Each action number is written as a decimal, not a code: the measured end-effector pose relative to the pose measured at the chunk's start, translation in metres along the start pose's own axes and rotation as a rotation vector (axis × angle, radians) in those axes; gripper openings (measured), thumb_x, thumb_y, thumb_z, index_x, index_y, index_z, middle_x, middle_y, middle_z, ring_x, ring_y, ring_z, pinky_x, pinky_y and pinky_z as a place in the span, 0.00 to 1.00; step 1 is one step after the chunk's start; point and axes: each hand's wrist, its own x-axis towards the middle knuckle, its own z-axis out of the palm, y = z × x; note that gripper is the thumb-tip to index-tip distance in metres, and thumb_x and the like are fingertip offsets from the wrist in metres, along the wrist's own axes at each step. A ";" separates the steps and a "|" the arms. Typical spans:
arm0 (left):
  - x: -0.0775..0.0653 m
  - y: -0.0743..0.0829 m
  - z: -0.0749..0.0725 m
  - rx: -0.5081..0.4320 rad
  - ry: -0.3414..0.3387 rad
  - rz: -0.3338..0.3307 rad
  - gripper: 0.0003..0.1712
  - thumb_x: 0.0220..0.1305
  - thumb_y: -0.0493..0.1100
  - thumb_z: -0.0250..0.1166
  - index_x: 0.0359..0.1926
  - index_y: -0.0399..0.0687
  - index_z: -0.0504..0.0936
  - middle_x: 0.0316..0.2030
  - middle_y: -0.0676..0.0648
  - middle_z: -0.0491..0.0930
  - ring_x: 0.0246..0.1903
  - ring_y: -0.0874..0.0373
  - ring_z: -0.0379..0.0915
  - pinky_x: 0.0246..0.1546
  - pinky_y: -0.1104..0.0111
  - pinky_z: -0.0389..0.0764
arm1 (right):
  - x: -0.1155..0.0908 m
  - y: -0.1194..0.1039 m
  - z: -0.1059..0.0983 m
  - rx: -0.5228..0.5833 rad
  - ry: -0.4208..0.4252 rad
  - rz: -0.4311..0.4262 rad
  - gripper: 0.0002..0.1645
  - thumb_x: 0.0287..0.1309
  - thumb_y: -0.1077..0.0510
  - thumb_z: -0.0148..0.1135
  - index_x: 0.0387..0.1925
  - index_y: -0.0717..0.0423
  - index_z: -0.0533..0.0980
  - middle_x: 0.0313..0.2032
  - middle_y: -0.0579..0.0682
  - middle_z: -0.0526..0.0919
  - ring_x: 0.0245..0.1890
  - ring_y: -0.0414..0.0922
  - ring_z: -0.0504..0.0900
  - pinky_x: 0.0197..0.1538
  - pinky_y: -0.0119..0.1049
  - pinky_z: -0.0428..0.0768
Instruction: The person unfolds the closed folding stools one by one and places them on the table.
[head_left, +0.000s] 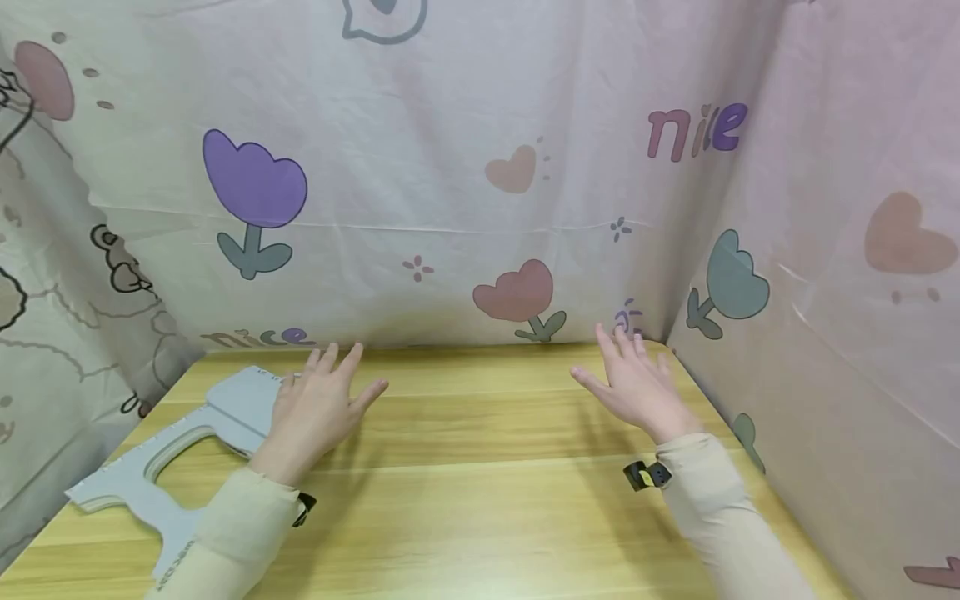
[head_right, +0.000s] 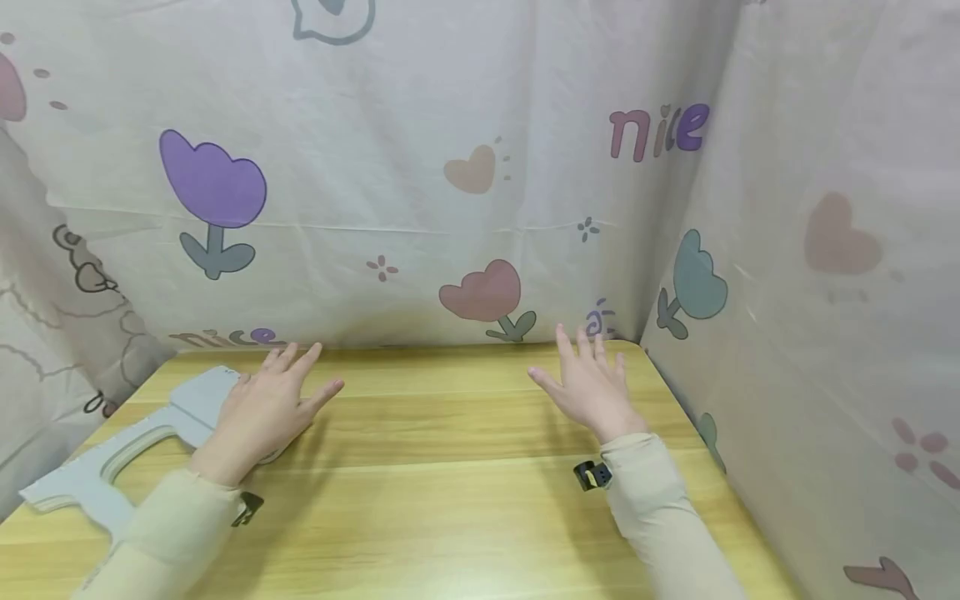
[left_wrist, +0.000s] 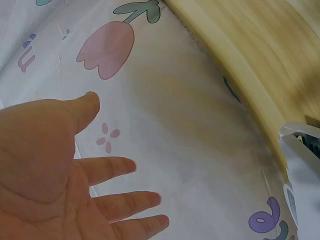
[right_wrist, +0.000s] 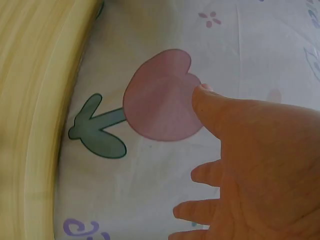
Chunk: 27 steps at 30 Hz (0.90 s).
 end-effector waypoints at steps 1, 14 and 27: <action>-0.001 -0.001 0.000 0.011 0.010 0.005 0.48 0.80 0.70 0.53 0.84 0.45 0.59 0.80 0.24 0.56 0.79 0.22 0.50 0.74 0.23 0.56 | 0.001 -0.002 0.001 -0.004 0.002 -0.006 0.58 0.76 0.22 0.44 0.88 0.53 0.41 0.85 0.68 0.40 0.84 0.75 0.40 0.77 0.82 0.36; -0.020 -0.024 -0.005 -0.020 0.051 -0.003 0.38 0.74 0.62 0.67 0.72 0.40 0.77 0.66 0.27 0.79 0.63 0.26 0.77 0.48 0.31 0.83 | 0.020 -0.045 0.033 0.034 0.036 -0.144 0.46 0.76 0.31 0.56 0.81 0.55 0.65 0.78 0.62 0.71 0.76 0.66 0.71 0.73 0.72 0.71; -0.047 -0.074 -0.006 0.017 -0.034 -0.064 0.40 0.72 0.64 0.68 0.71 0.38 0.77 0.62 0.25 0.81 0.54 0.23 0.81 0.35 0.37 0.85 | 0.036 -0.096 0.068 0.117 -0.022 -0.251 0.39 0.75 0.35 0.61 0.74 0.54 0.74 0.72 0.55 0.79 0.73 0.55 0.78 0.72 0.59 0.79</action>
